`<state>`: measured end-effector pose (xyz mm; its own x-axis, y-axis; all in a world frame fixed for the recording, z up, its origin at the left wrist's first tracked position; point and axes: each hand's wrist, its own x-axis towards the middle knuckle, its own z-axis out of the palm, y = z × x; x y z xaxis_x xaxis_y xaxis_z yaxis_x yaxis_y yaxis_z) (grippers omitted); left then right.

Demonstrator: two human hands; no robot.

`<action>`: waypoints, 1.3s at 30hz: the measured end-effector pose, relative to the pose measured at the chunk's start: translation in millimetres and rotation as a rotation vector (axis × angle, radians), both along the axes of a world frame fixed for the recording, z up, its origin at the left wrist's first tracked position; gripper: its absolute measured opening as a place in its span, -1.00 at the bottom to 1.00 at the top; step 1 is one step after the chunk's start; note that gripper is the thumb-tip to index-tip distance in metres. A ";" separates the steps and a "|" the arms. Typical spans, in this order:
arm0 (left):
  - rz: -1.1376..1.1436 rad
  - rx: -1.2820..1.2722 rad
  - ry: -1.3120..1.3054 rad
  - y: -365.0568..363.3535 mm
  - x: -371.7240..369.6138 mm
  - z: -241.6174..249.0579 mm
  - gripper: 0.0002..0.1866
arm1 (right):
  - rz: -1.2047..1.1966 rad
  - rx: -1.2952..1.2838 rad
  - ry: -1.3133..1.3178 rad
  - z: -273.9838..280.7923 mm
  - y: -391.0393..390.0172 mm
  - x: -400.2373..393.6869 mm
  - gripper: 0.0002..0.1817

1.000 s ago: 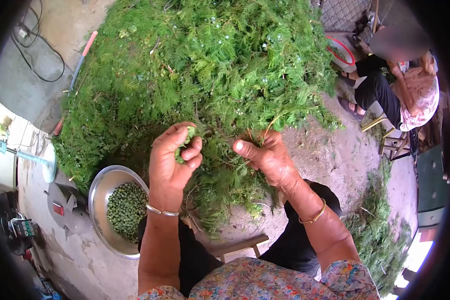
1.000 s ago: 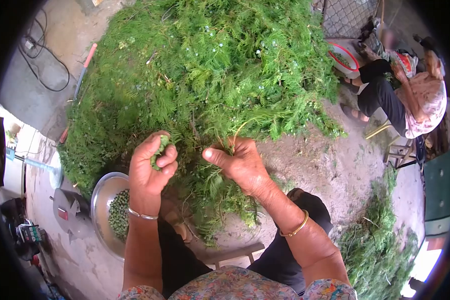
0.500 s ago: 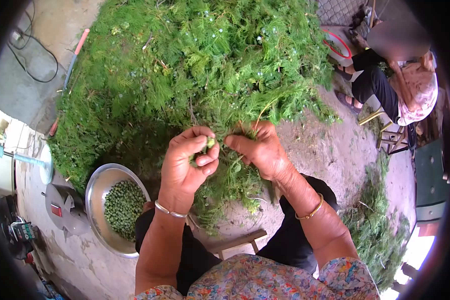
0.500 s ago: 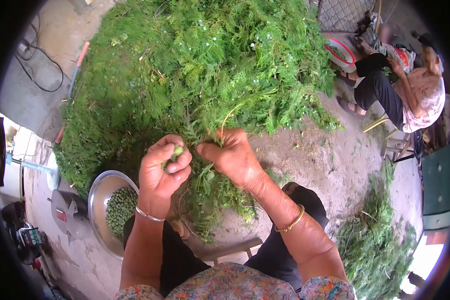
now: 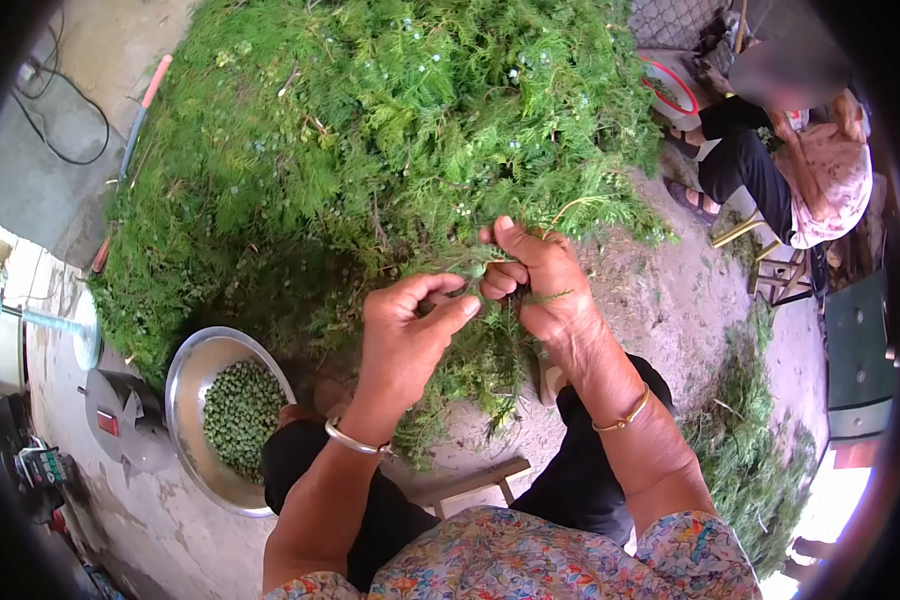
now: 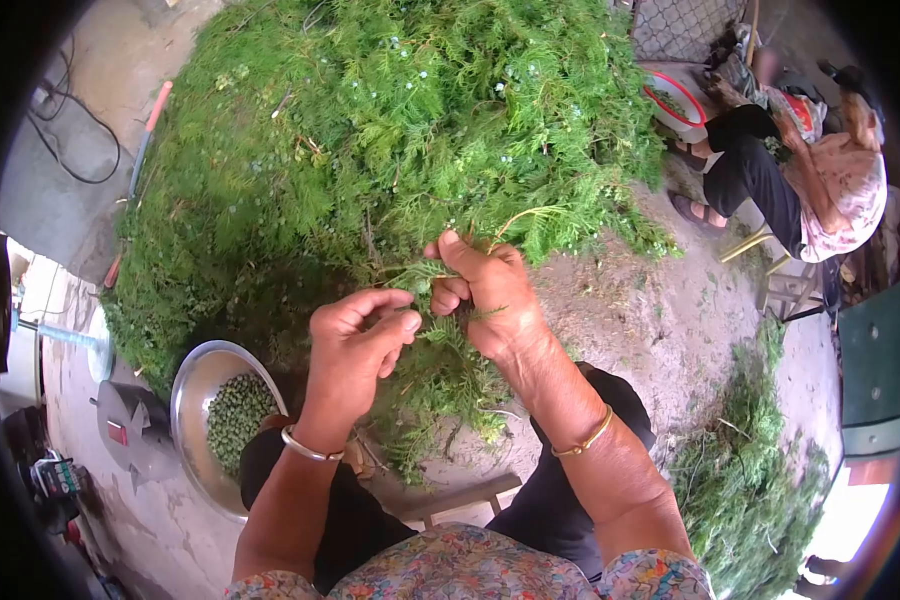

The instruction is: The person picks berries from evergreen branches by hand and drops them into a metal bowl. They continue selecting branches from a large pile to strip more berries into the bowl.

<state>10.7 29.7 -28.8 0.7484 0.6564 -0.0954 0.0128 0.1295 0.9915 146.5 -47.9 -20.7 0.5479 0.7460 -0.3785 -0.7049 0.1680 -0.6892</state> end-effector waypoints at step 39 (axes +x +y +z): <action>0.561 1.454 1.400 136.2 -295.1 -76.2 -0.47 | -0.014 0.047 0.097 3.7 -10.2 23.3 -0.64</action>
